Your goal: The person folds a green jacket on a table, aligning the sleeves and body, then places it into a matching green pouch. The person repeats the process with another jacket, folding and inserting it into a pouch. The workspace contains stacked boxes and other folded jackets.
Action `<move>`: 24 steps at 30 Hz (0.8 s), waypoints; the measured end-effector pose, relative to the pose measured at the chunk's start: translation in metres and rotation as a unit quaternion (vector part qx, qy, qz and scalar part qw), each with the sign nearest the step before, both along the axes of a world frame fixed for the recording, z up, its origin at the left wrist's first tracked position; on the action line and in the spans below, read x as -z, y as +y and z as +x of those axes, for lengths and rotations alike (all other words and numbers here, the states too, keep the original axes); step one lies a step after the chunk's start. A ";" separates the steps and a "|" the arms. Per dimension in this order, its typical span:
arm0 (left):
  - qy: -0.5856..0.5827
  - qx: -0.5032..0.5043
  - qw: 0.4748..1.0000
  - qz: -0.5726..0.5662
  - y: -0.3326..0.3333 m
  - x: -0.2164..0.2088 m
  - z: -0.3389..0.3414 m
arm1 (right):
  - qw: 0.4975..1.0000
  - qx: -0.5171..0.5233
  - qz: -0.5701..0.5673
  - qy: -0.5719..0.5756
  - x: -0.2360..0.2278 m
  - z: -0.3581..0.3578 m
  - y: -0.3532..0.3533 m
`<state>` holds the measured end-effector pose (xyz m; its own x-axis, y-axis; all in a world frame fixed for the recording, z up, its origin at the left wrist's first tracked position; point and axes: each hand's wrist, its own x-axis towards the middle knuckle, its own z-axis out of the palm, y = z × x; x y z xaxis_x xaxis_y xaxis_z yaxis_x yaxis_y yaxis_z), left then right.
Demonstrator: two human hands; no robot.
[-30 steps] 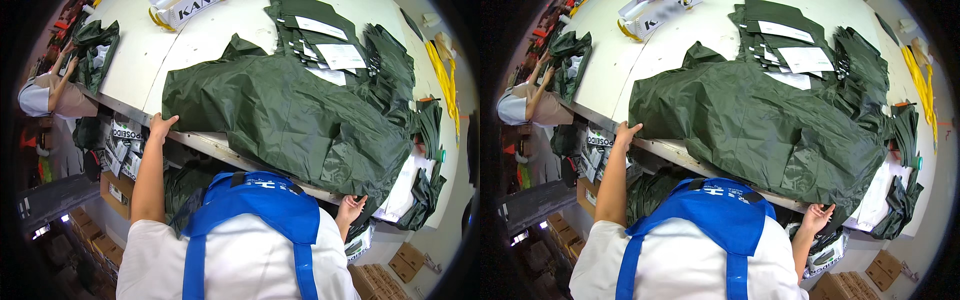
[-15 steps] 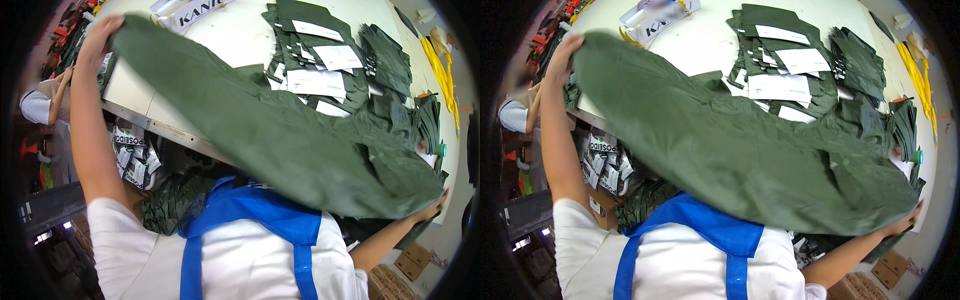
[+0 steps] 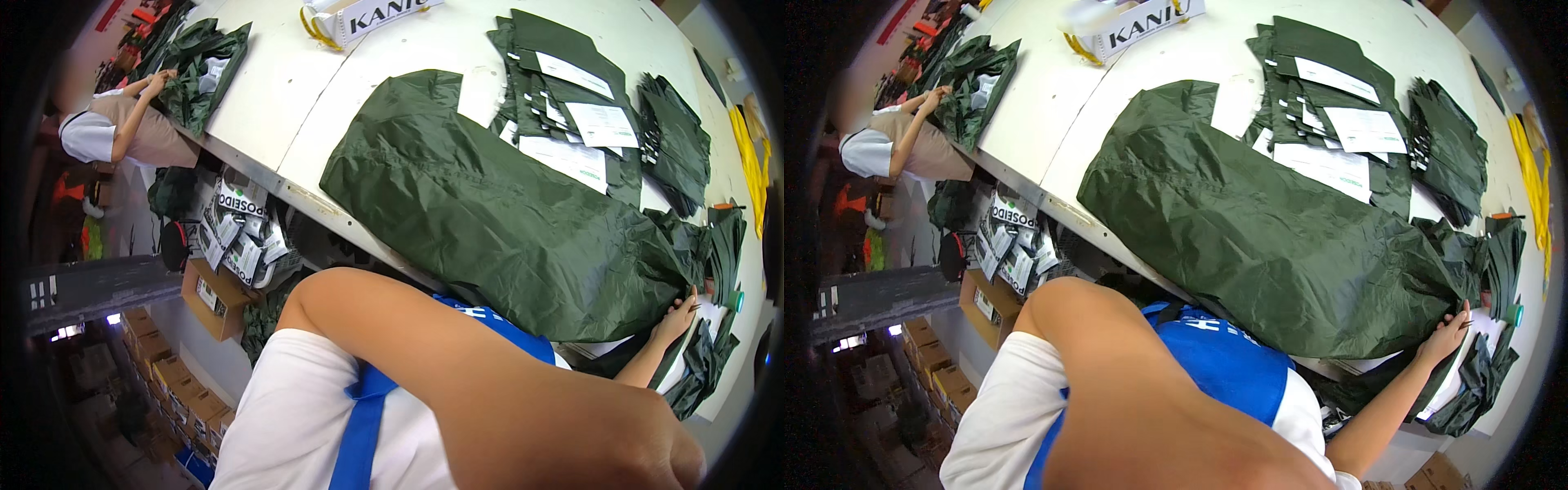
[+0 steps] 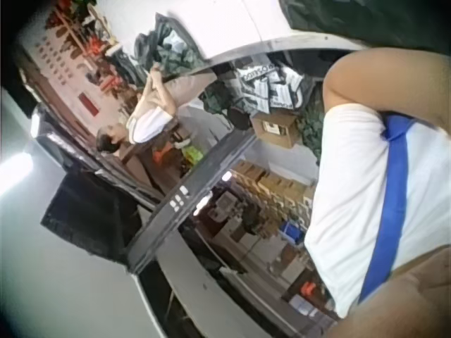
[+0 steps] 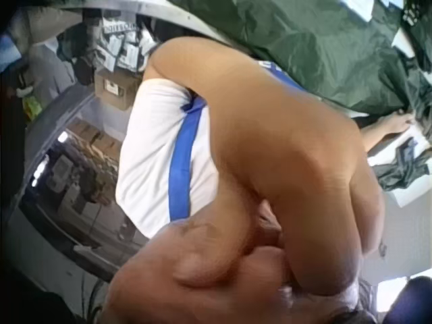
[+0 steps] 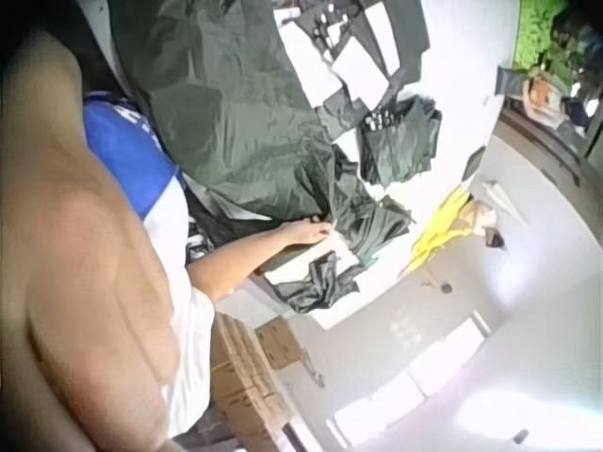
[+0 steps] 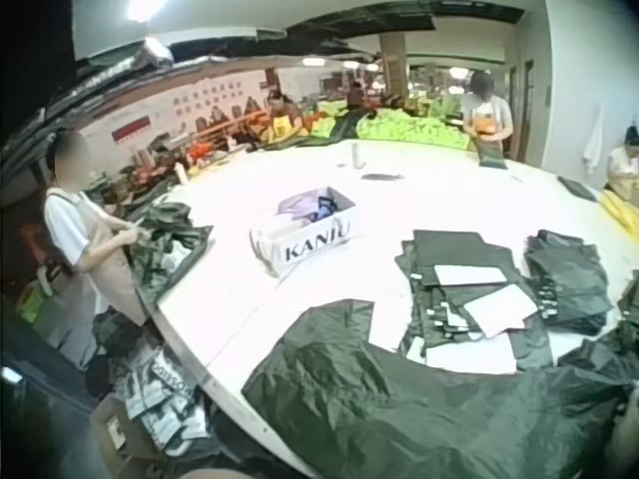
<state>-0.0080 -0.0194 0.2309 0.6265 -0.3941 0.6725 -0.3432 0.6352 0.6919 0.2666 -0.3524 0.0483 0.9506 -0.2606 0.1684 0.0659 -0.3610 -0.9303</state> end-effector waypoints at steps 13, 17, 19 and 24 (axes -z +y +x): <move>0.432 -0.659 0.466 0.403 0.263 0.197 -0.006 | 0.997 0.033 0.039 -0.057 -0.008 -0.062 0.017; 0.549 -0.609 0.336 0.463 0.318 0.301 -0.076 | 0.994 0.086 0.044 -0.049 -0.004 -0.076 0.007; 0.636 -0.522 0.387 0.417 0.318 0.291 -0.073 | 0.994 0.086 0.052 -0.043 0.000 -0.074 -0.011; 0.700 -0.412 0.414 0.411 0.288 0.238 -0.059 | 0.993 0.083 0.049 -0.063 -0.011 -0.070 -0.007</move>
